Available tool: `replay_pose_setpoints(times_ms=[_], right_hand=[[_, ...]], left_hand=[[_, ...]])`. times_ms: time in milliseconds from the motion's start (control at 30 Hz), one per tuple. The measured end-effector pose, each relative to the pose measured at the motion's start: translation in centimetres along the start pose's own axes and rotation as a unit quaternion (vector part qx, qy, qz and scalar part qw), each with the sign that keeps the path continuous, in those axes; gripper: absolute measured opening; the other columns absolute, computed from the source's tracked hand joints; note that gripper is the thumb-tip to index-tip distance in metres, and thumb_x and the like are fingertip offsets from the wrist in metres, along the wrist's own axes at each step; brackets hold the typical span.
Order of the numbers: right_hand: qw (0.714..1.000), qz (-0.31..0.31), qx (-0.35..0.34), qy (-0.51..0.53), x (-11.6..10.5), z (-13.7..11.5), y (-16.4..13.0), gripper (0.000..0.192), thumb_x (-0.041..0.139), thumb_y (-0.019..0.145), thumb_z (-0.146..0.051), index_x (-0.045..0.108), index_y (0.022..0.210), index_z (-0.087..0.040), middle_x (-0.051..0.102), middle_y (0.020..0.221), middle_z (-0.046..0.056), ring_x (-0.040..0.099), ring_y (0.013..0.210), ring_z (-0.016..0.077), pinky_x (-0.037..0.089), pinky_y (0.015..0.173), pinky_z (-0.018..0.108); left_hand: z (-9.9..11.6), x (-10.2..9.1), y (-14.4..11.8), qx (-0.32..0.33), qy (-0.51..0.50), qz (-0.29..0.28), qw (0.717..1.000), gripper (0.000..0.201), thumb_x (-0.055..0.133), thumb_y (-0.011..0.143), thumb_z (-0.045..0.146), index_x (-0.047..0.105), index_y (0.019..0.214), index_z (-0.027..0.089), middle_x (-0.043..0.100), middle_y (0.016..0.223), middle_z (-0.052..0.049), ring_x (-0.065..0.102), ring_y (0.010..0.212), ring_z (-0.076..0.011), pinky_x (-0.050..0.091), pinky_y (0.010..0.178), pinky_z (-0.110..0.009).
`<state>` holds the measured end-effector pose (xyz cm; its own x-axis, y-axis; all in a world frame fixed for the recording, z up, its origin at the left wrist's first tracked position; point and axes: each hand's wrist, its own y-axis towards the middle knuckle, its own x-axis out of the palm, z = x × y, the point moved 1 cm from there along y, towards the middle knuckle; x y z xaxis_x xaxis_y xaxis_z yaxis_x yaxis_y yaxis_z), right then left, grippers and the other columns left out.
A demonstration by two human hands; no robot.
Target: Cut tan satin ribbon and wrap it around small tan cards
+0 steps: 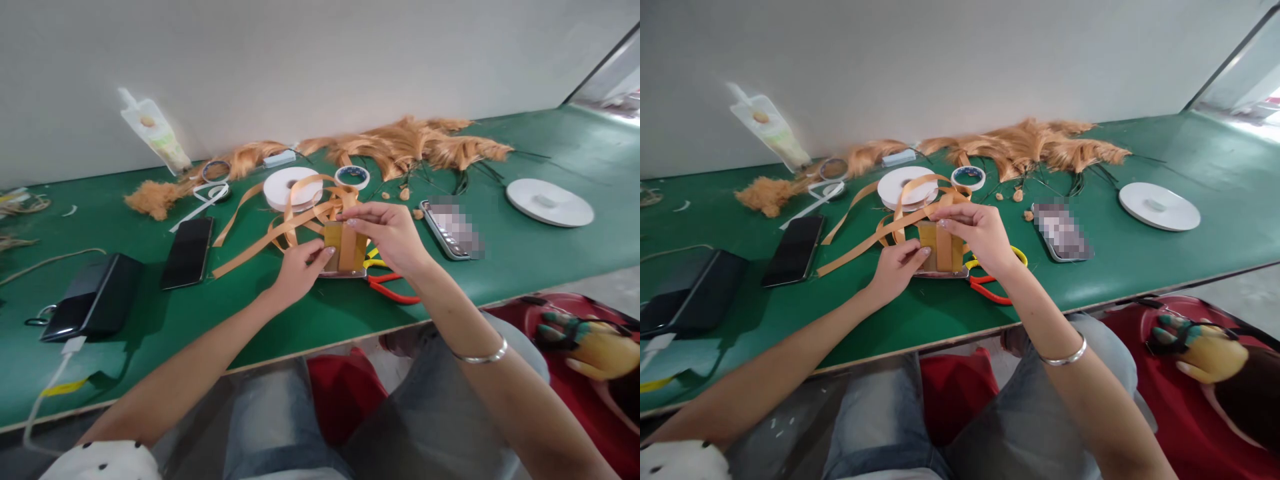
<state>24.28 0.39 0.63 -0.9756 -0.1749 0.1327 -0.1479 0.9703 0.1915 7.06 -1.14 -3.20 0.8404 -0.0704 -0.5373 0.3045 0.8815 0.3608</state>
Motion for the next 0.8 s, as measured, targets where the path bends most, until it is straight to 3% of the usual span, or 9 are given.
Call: replay_pose_setpoints(times_ms=[100, 133, 200, 300, 400, 500, 567, 667, 800], right_hand=[[0.999, 0.026, 0.018, 0.019, 0.0, -0.2, 0.1, 0.013, 0.074, 0.066, -0.021, 0.075, 0.079, -0.020, 0.075, 0.088, 0.002, 0.067, 0.089, 0.0162, 0.050, 0.088, 0.033], [0.999, 0.037, 0.029, 0.027, -0.1, -0.2, 0.1, 0.013, 0.074, 0.065, -0.020, 0.075, 0.078, -0.020, 0.074, 0.088, 0.002, 0.066, 0.088, 0.0160, 0.050, 0.086, 0.032], [0.996, 0.056, 0.059, 0.044, -0.1, -0.3, 0.2, 0.012, 0.075, 0.063, -0.020, 0.074, 0.075, -0.020, 0.074, 0.086, 0.002, 0.066, 0.084, 0.0153, 0.051, 0.081, 0.030], [0.989, 0.068, 0.113, 0.066, 0.0, -0.2, 0.2, 0.014, 0.078, 0.058, -0.020, 0.074, 0.071, -0.019, 0.073, 0.080, 0.002, 0.065, 0.076, 0.0136, 0.051, 0.070, 0.026], [0.982, 0.061, 0.163, 0.078, 0.3, 0.2, 0.1, 0.016, 0.080, 0.054, -0.022, 0.074, 0.069, -0.019, 0.073, 0.073, 0.002, 0.064, 0.066, 0.0128, 0.051, 0.061, 0.025], [0.978, 0.049, 0.178, 0.098, 0.6, 0.6, 0.0, 0.016, 0.081, 0.054, -0.023, 0.074, 0.067, -0.019, 0.073, 0.072, 0.002, 0.066, 0.067, 0.0141, 0.054, 0.066, 0.027], [0.980, 0.038, 0.161, 0.107, 0.6, 0.6, 0.0, 0.015, 0.081, 0.056, -0.025, 0.074, 0.067, -0.019, 0.074, 0.073, 0.002, 0.068, 0.072, 0.0149, 0.055, 0.073, 0.028], [0.984, 0.019, 0.131, 0.123, 0.3, 0.1, 0.0, 0.015, 0.080, 0.062, -0.030, 0.074, 0.070, -0.018, 0.075, 0.078, 0.003, 0.070, 0.078, 0.0157, 0.055, 0.082, 0.029], [0.987, 0.015, 0.100, 0.121, -0.3, -0.7, 0.0, 0.017, 0.077, 0.067, -0.034, 0.074, 0.074, -0.019, 0.076, 0.081, 0.005, 0.071, 0.081, 0.0169, 0.055, 0.084, 0.030]], left_hand=[[-0.6, 0.0, -0.2, 0.016, -0.053, 0.040, 0.998, 0.023, 0.037, 0.094, 0.034, 0.054, 0.096, 0.018, 0.054, 0.068, 0.002, 0.051, 0.057, -0.0090, 0.042, 0.055, -0.021], [-0.9, 0.0, -0.2, 0.034, -0.059, 0.057, 0.996, 0.026, 0.035, 0.095, 0.031, 0.051, 0.112, 0.019, 0.060, 0.080, -0.001, 0.055, 0.064, -0.0099, 0.046, 0.060, -0.022], [-1.3, -0.1, -0.2, 0.098, -0.019, 0.080, 0.992, 0.033, 0.037, 0.095, 0.025, 0.046, 0.126, 0.022, 0.061, 0.101, -0.006, 0.059, 0.077, -0.0113, 0.051, 0.071, -0.025], [-1.4, -0.2, 0.0, 0.193, 0.101, 0.104, 0.970, 0.030, 0.041, 0.092, 0.019, 0.059, 0.115, 0.024, 0.055, 0.117, -0.009, 0.059, 0.095, -0.0137, 0.052, 0.083, -0.030], [-1.1, -0.4, 0.1, 0.227, 0.175, 0.132, 0.949, 0.026, 0.043, 0.092, 0.020, 0.066, 0.103, 0.026, 0.056, 0.116, -0.007, 0.057, 0.106, -0.0162, 0.051, 0.088, -0.033], [-0.7, -0.7, 0.0, 0.243, 0.181, 0.140, 0.943, 0.026, 0.042, 0.093, 0.021, 0.068, 0.097, 0.024, 0.064, 0.108, -0.007, 0.059, 0.105, -0.0175, 0.049, 0.091, -0.036], [-0.6, -0.7, -0.1, 0.248, 0.148, 0.107, 0.951, 0.027, 0.040, 0.093, 0.020, 0.067, 0.096, 0.020, 0.068, 0.103, -0.008, 0.061, 0.103, -0.0181, 0.049, 0.092, -0.037], [-0.7, -0.4, -0.2, 0.223, 0.100, 0.037, 0.969, 0.026, 0.039, 0.092, 0.020, 0.064, 0.092, 0.016, 0.070, 0.094, -0.010, 0.064, 0.094, -0.0191, 0.051, 0.084, -0.034], [-0.8, 0.2, -0.1, 0.121, 0.108, -0.011, 0.987, 0.021, 0.041, 0.087, 0.016, 0.060, 0.079, 0.017, 0.066, 0.071, -0.003, 0.061, 0.067, -0.0152, 0.048, 0.064, -0.025]])
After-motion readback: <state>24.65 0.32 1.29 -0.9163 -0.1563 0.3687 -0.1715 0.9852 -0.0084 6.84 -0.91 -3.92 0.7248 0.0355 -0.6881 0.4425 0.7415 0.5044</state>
